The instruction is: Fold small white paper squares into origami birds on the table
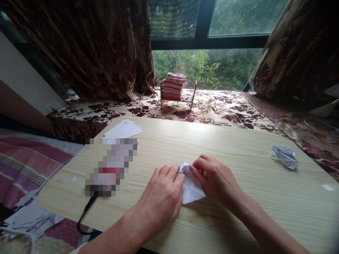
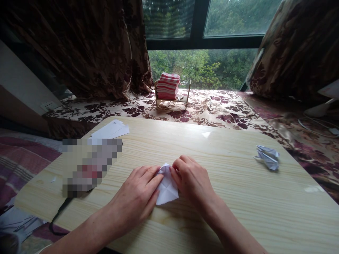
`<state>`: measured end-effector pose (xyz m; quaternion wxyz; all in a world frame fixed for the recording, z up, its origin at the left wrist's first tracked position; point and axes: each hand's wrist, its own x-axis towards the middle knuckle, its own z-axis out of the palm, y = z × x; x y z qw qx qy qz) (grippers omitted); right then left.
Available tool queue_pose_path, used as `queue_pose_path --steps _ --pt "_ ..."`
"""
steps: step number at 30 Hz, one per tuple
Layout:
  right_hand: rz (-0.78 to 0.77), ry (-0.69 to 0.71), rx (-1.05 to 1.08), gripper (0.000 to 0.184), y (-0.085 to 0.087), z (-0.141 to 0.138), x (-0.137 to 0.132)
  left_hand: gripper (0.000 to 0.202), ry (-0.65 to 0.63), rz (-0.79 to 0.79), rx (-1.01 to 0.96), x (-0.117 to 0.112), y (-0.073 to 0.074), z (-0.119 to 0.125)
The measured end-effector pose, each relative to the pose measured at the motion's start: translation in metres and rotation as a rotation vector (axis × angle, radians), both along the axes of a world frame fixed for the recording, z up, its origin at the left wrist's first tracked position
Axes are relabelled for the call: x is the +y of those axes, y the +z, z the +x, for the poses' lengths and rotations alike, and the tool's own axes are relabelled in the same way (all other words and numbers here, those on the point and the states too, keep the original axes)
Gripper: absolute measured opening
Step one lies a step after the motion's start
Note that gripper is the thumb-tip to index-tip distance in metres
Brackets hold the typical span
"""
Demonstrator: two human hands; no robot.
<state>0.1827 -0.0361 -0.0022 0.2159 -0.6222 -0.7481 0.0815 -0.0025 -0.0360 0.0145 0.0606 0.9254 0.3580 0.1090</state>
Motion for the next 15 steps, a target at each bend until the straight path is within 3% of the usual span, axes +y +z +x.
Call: queue_pose_path --steps 8,15 --pt "-0.068 -0.004 0.092 0.015 0.012 0.007 -0.002 0.031 -0.017 0.018 -0.116 0.001 -0.006 -0.004" --pt "-0.022 0.063 0.06 0.011 0.005 0.002 -0.002 0.025 0.032 -0.1 -0.312 0.002 -0.01 -0.004"
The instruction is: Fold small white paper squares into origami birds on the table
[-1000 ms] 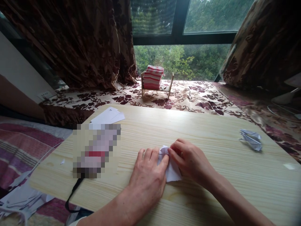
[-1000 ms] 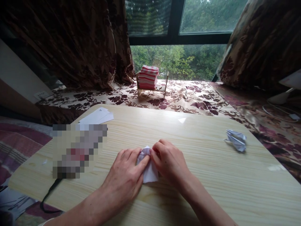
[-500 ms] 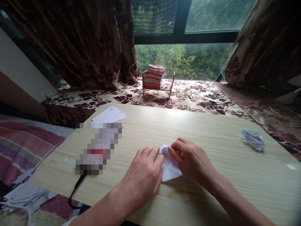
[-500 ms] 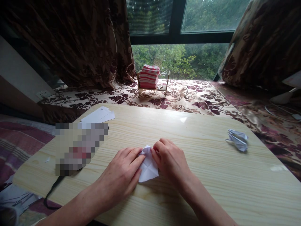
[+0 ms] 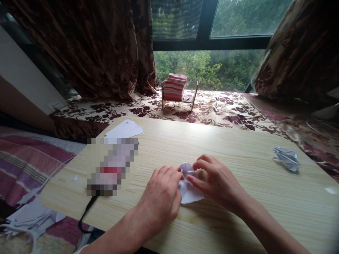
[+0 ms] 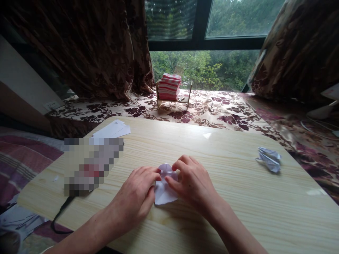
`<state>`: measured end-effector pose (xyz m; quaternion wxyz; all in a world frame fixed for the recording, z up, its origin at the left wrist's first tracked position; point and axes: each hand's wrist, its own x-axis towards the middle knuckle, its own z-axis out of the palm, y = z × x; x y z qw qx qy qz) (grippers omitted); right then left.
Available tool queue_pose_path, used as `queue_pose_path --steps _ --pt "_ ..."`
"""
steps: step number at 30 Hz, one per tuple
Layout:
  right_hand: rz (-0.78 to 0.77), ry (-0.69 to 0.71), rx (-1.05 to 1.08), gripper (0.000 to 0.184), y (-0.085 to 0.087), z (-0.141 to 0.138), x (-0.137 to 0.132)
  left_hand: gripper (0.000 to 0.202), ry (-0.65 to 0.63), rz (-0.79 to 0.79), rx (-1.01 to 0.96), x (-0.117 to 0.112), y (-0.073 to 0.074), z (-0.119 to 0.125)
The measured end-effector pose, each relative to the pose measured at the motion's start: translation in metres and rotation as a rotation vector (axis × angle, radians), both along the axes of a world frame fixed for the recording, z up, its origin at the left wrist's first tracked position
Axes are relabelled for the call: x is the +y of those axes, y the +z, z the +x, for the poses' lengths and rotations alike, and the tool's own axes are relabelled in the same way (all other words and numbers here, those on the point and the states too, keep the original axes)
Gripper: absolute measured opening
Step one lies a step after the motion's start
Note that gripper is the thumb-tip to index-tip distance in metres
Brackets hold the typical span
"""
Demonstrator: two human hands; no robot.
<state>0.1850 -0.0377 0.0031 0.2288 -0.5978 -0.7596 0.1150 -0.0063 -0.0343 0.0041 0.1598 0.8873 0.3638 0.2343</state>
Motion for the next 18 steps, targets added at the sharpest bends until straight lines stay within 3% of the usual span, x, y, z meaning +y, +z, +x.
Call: queue_pose_path --steps 11,18 --pt "0.128 -0.099 -0.064 0.023 -0.008 -0.009 0.0 0.027 0.042 -0.071 -0.116 -0.007 0.002 0.001" --pt "0.127 -0.069 -0.094 0.028 -0.009 -0.013 -0.002 0.024 0.037 -0.161 -0.083 -0.001 0.01 -0.002"
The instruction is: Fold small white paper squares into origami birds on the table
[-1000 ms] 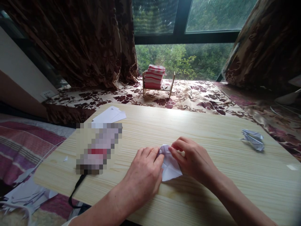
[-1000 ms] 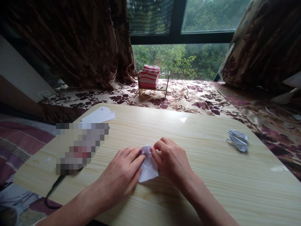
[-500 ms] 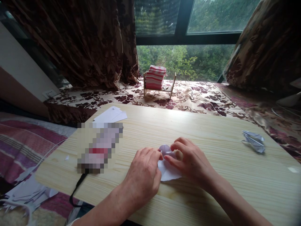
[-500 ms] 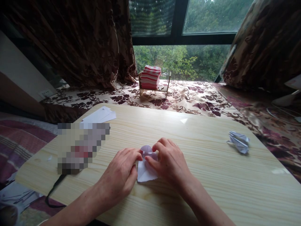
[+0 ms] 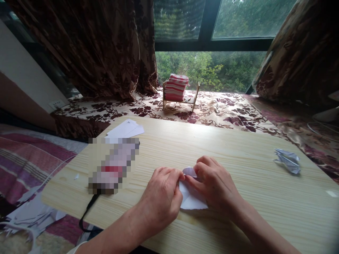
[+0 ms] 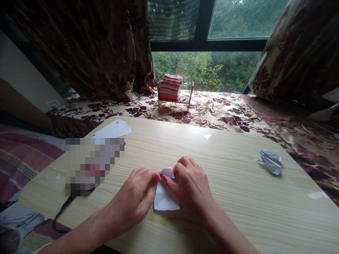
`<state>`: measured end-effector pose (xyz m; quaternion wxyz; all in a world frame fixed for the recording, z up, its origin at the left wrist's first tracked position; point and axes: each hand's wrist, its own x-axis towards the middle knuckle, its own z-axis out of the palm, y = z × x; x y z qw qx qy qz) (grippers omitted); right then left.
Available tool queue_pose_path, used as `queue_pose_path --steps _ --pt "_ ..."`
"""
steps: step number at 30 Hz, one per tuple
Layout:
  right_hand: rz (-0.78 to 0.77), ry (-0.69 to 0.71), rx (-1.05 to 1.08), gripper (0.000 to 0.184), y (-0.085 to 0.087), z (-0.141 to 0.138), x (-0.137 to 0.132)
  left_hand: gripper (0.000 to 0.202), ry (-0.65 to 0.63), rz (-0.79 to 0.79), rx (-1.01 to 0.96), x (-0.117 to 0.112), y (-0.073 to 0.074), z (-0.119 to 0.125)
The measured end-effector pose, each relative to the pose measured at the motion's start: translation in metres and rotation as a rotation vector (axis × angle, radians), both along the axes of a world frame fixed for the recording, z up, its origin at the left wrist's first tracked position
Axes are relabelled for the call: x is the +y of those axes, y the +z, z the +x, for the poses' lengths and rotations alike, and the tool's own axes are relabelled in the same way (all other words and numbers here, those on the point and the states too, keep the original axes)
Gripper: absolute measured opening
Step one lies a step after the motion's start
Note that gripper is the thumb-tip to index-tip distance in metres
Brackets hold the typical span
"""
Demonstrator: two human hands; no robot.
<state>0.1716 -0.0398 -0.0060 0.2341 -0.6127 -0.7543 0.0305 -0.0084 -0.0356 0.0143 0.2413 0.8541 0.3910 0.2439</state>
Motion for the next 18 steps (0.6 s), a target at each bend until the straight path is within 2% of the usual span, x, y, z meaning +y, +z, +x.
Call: queue_pose_path --steps 6,10,13,18 --pt "0.012 0.007 -0.006 0.021 0.009 0.012 -0.002 0.023 -0.013 0.017 -0.009 0.005 0.005 -0.005" --pt "0.059 0.058 0.052 0.022 0.015 0.021 -0.002 0.027 0.008 0.176 -0.034 0.01 0.006 -0.006" --pt "0.045 0.117 0.052 0.02 0.014 0.02 -0.003 0.024 0.025 0.282 -0.006 0.018 0.006 -0.001" --pt "0.041 0.117 -0.013 0.015 0.01 0.014 -0.004 0.016 -0.004 0.295 0.107 0.029 0.003 0.011"
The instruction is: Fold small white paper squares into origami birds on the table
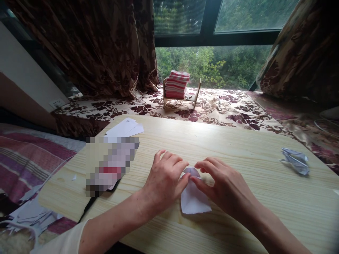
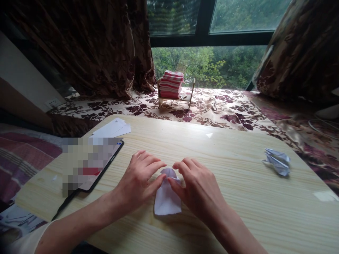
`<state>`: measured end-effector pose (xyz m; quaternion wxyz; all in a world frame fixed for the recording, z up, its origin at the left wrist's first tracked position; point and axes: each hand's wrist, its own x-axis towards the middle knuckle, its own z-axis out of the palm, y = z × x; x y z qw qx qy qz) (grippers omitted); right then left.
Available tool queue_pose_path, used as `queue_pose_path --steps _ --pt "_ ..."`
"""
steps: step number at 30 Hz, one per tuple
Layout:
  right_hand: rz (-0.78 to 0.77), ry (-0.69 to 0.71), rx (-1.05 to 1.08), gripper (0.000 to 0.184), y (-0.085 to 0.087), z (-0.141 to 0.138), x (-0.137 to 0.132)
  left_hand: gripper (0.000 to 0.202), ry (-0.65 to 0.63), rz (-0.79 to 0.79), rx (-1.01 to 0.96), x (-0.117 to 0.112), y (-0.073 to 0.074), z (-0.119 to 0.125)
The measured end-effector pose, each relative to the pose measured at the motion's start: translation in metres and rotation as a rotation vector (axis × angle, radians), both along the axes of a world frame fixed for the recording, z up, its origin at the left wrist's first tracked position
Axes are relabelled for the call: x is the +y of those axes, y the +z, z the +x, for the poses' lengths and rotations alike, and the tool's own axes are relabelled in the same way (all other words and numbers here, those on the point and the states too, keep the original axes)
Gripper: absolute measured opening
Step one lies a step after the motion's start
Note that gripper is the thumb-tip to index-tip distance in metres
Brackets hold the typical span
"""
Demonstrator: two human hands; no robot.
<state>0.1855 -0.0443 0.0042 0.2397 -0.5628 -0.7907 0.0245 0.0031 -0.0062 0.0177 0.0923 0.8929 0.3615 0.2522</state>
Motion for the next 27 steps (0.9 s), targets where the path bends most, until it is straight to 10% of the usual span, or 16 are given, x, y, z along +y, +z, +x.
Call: queue_pose_path --steps 27 --pt "-0.051 0.063 -0.107 0.018 0.002 0.004 -0.001 0.019 -0.047 0.049 0.123 -0.003 -0.012 0.0"
